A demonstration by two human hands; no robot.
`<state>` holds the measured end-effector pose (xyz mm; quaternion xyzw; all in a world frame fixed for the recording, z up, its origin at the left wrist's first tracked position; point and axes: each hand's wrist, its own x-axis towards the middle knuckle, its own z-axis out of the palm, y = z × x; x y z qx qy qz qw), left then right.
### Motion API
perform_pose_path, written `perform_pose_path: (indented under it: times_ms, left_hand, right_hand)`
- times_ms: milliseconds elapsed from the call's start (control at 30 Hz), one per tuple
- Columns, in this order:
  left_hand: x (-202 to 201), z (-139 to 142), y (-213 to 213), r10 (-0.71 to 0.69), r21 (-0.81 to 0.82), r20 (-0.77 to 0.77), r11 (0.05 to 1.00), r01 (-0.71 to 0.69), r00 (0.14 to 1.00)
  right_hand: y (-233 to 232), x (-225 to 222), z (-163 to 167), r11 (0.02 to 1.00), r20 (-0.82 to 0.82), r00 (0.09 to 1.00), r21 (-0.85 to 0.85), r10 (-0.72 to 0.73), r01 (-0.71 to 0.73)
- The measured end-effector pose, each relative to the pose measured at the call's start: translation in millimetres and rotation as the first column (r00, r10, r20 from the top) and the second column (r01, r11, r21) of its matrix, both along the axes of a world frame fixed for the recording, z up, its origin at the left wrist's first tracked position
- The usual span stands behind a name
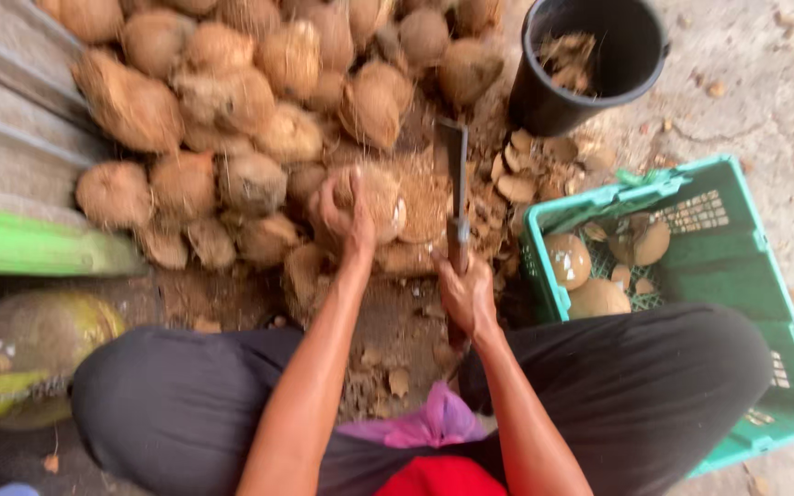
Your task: The person sits on the ground and husks coconuts one at a time, chopping off the outer husk with a heavy bladed cleaver. Husked coconuts are placed into a green plastic crate, and discarded husk pieces accumulate on the ground beside a pile of unhusked coconuts.
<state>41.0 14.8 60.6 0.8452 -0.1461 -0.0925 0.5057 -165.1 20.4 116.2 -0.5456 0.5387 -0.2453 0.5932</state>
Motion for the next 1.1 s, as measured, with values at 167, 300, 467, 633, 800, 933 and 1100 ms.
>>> perform_pose_path:
  times_ms: [167,300,467,633,800,933,1100]
  left_hand:
    - [1.5,3.5,-3.2,-0.064,0.057,-0.023,0.996,0.065,0.998]
    - [25.5,3.3,-6.0,-0.245,0.203,-0.052,0.947,0.251,0.968]
    - [26.7,2.1,-12.8,-0.216,0.265,-0.098,0.935,0.235,0.971]
    - [22.6,2.2,-9.0,-0.163,0.298,-0.026,0.94,0.164,0.986]
    - [21.4,8.1,-7.6,-0.195,0.204,-0.207,0.95,0.237,0.959]
    - [21.0,7.1,-10.3,-0.087,0.292,-0.127,0.949,0.121,0.988]
    - [20.0,3.1,-6.2,-0.174,0.201,0.067,0.967,0.157,0.982]
  right_hand:
    - [12.0,-3.8,-6.7,0.999,0.121,0.993,0.04,0.018,-0.023]
    - [18.5,7.4,-19.0,0.99,0.175,0.984,0.126,0.042,-0.065]
    - [15.8,3.1,-9.6,0.991,0.134,0.989,0.112,0.058,-0.073]
    - [24.5,9.9,0.6,0.994,0.423,0.905,-0.068,-0.045,0.081]
    - [24.5,17.3,-0.8,0.978,0.112,0.991,0.185,0.071,-0.091]
    - [24.8,14.3,-3.8,0.999,0.309,0.951,-0.037,-0.025,0.038]
    - [29.7,19.0,-7.4,0.996,0.054,0.996,-0.055,0.078,-0.075]
